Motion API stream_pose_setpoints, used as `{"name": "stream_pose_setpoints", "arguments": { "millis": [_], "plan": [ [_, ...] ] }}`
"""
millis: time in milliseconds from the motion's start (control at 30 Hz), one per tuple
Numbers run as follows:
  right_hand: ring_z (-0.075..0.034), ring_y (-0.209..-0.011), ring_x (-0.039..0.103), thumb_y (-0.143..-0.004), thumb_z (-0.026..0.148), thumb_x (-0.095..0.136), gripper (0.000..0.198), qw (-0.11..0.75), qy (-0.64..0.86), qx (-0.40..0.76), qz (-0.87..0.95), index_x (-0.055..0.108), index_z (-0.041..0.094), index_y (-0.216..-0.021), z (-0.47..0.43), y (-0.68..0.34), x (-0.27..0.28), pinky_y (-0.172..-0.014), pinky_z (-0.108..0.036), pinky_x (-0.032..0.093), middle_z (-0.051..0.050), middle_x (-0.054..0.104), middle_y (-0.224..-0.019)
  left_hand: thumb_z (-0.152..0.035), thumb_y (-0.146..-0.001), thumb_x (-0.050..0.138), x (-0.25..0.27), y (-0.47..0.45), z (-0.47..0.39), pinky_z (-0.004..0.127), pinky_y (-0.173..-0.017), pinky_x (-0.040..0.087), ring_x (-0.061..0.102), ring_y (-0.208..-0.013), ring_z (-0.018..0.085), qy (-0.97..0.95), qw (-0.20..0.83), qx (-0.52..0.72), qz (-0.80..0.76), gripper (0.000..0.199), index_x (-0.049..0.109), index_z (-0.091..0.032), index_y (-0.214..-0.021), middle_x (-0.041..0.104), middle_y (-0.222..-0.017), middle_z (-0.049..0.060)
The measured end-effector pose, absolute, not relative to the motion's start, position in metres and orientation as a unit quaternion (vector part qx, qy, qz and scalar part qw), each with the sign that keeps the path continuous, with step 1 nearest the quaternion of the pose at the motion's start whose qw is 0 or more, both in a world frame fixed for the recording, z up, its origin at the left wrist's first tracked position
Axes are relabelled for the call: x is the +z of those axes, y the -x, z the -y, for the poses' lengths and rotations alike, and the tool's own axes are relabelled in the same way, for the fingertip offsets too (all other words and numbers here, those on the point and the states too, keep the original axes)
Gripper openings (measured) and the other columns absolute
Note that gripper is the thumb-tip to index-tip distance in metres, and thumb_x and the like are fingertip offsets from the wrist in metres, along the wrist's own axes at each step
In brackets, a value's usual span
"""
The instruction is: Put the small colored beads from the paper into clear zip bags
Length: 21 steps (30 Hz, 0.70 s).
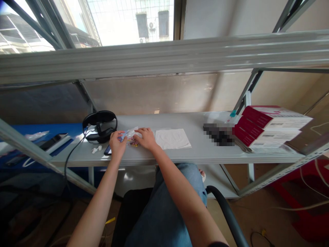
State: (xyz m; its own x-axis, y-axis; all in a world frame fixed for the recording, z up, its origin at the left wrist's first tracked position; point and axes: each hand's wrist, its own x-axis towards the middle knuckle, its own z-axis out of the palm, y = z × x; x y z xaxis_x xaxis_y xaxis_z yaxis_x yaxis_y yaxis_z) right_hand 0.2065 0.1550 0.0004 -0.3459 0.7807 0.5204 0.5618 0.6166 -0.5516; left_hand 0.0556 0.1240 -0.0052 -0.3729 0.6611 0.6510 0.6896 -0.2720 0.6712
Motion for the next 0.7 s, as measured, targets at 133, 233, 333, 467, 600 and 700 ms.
{"name": "stream_pose_setpoints", "arguments": {
  "millis": [133,233,333,467,600,700],
  "plan": [
    [-0.019,-0.097,0.053,-0.084,0.038,0.048,0.028,0.453,0.402,0.130,0.785,0.065,0.022,-0.101,-0.156,-0.215,0.006,-0.089,-0.034,0.034,-0.006,0.063,-0.102,-0.016,-0.076,0.052,0.003,-0.074,-0.112,0.029,-0.078,0.044,0.053,-0.079,0.015,0.561,0.083,-0.611,0.553,0.010,0.056,-0.017,-0.085,0.054,-0.087,0.004],
    [-0.018,-0.091,0.054,-0.083,0.035,0.048,0.024,0.514,0.412,0.147,0.738,0.066,0.021,-0.092,-0.162,-0.229,0.009,-0.086,-0.033,0.036,-0.005,0.064,-0.093,-0.017,-0.079,0.051,0.010,-0.098,-0.107,0.026,-0.074,0.044,0.053,-0.076,0.013,0.599,0.064,-0.620,0.503,0.008,0.055,-0.017,-0.085,0.055,-0.086,0.004],
    [-0.018,-0.082,0.056,-0.080,0.037,0.049,0.025,0.582,0.442,0.205,0.651,0.065,0.018,-0.085,-0.170,-0.248,0.008,-0.079,-0.032,0.040,-0.006,0.065,-0.089,-0.016,-0.079,0.049,0.012,-0.127,-0.109,0.022,-0.065,0.043,0.052,-0.069,0.010,0.651,0.002,-0.602,0.462,0.011,0.053,-0.018,-0.089,0.055,-0.087,0.003],
    [-0.016,-0.073,0.056,-0.075,0.036,0.047,0.024,0.657,0.489,0.307,0.485,0.061,0.016,-0.077,-0.177,-0.273,0.005,-0.068,-0.028,0.041,-0.005,0.064,-0.080,-0.015,-0.077,0.050,0.006,-0.163,-0.121,0.020,-0.058,0.041,0.050,-0.061,0.008,0.680,-0.084,-0.572,0.451,0.012,0.053,-0.018,-0.089,0.056,-0.087,0.002],
    [-0.014,-0.066,0.055,-0.070,0.037,0.047,0.024,0.684,0.514,0.344,0.386,0.058,0.017,-0.075,-0.174,-0.284,0.003,-0.057,-0.025,0.039,-0.004,0.062,-0.076,-0.016,-0.075,0.051,-0.002,-0.183,-0.137,0.020,-0.056,0.041,0.051,-0.060,0.008,0.645,-0.150,-0.583,0.471,0.012,0.054,-0.018,-0.086,0.058,-0.084,0.002],
    [-0.013,-0.061,0.052,-0.070,0.038,0.048,0.024,0.688,0.506,0.342,0.392,0.058,0.017,-0.075,-0.172,-0.284,0.003,-0.055,-0.025,0.038,-0.002,0.060,-0.072,-0.015,-0.073,0.051,-0.007,-0.186,-0.144,0.021,-0.056,0.040,0.051,-0.059,0.009,0.606,-0.195,-0.586,0.501,0.011,0.055,-0.017,-0.084,0.060,-0.080,0.002]
  ]
}}
